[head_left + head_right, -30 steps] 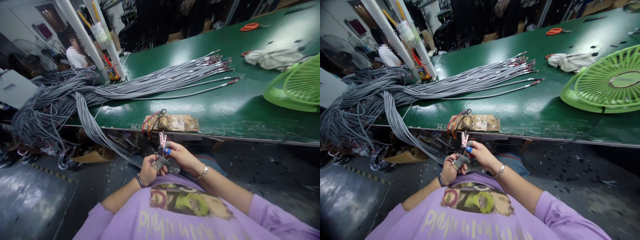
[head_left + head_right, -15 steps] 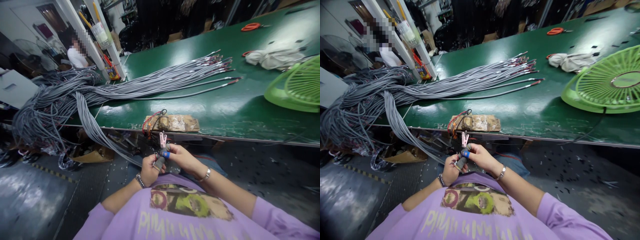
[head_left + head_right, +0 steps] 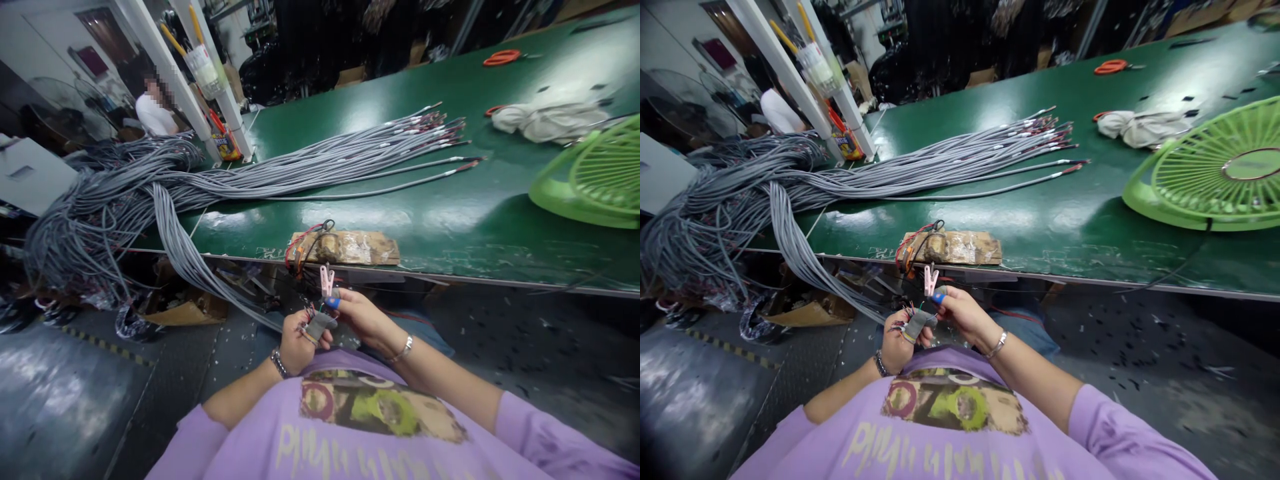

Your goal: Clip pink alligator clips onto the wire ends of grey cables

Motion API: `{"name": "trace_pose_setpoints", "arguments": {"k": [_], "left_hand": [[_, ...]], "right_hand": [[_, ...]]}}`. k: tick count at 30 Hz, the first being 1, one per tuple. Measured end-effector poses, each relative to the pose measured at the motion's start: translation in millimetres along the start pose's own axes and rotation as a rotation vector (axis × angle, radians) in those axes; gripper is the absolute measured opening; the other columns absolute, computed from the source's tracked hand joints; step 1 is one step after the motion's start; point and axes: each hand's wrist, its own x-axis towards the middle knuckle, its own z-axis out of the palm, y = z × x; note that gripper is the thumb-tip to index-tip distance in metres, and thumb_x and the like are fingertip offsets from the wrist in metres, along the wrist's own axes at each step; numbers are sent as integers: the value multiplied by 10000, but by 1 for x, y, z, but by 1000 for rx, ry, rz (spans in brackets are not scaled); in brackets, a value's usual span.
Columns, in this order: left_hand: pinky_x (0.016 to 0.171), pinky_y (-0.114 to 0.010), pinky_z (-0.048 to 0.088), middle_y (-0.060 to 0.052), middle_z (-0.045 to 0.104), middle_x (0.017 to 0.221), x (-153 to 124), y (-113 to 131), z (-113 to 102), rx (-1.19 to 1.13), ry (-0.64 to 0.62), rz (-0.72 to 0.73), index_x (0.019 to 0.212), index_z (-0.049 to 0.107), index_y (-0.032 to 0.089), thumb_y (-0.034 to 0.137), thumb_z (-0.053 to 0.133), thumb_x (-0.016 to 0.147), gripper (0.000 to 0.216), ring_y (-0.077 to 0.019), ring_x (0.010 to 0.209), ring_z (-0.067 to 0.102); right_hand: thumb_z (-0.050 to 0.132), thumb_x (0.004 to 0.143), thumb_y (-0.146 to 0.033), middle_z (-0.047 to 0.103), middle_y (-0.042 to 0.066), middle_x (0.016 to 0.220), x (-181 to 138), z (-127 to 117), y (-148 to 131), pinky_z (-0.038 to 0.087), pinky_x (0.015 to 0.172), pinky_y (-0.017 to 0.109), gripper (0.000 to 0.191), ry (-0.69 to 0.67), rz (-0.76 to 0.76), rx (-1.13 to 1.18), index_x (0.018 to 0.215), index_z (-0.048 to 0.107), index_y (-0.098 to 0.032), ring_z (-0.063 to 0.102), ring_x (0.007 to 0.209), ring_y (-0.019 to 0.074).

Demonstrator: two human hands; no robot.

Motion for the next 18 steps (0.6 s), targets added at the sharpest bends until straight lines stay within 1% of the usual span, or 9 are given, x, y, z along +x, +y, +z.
{"name": "trace_pose_setpoints", "arguments": {"k": [2, 3, 5, 6, 8, 11, 13, 15, 18], "left_hand": [[407, -207, 455, -29, 649, 528, 1, -2, -1, 6, 31, 54, 671, 618, 163, 651, 586, 761, 498, -106, 410, 575], [409, -206, 456, -28, 653, 537, 2, -3, -1, 7, 45, 78, 680, 623, 162, 632, 586, 772, 480, -106, 414, 579], [412, -204, 460, -24, 660, 551, 5, -5, 0, 7, 64, 115, 710, 638, 160, 599, 596, 778, 446, -104, 419, 583], [415, -203, 462, -20, 661, 553, 7, -6, 2, 8, 70, 129, 730, 648, 159, 581, 603, 778, 428, -104, 420, 583], [418, -201, 464, -13, 656, 548, 11, -6, 5, 13, 81, 150, 755, 662, 157, 544, 615, 778, 390, -103, 420, 582], [425, -202, 465, -16, 656, 552, 15, -5, 11, 20, 88, 159, 747, 667, 156, 500, 613, 785, 351, -102, 424, 579], [427, -205, 463, -24, 662, 564, 16, -6, 13, 27, 90, 150, 740, 665, 155, 499, 609, 784, 351, -103, 426, 577], [425, -209, 457, -30, 666, 569, 17, -6, 15, 38, 94, 135, 737, 661, 157, 518, 608, 776, 367, -105, 424, 573], [423, -210, 448, -29, 663, 562, 17, -7, 16, 52, 105, 123, 708, 645, 164, 547, 603, 767, 390, -103, 417, 565]], "right_hand": [[762, 654, -427, 539, -35, 556, 6, -1, 0, 376, 504, 216, 321, 53, -6, 102, 648, 559, -178, 450, 503, 81], [734, 681, -459, 557, -21, 585, 8, -1, -1, 386, 512, 222, 322, 52, -11, 129, 672, 577, -178, 464, 520, 90], [679, 720, -546, 573, 1, 622, 12, 1, -5, 391, 518, 235, 380, 10, -38, 104, 705, 595, -176, 479, 545, 105], [656, 726, -591, 565, 3, 618, 13, 2, -7, 384, 514, 240, 422, -9, -70, 59, 703, 592, -175, 471, 544, 109], [624, 710, -675, 527, -11, 580, 14, 4, -12, 357, 500, 246, 501, 7, -168, -71, 673, 574, -178, 429, 523, 107], [596, 662, -760, 453, -33, 513, 14, 7, -19, 321, 487, 253, 580, 128, -330, -285, 585, 525, -190, 360, 500, 102], [577, 654, -785, 430, -32, 497, 15, 9, -21, 325, 482, 258, 603, 185, -393, -337, 542, 488, -199, 359, 497, 105], [547, 685, -785, 440, -28, 491, 16, 12, -21, 333, 444, 259, 596, 160, -354, -270, 558, 486, -206, 384, 463, 108], [525, 725, -763, 497, -27, 494, 20, 16, -17, 304, 325, 257, 568, -5, -138, -43, 683, 548, -197, 390, 337, 100]]}}
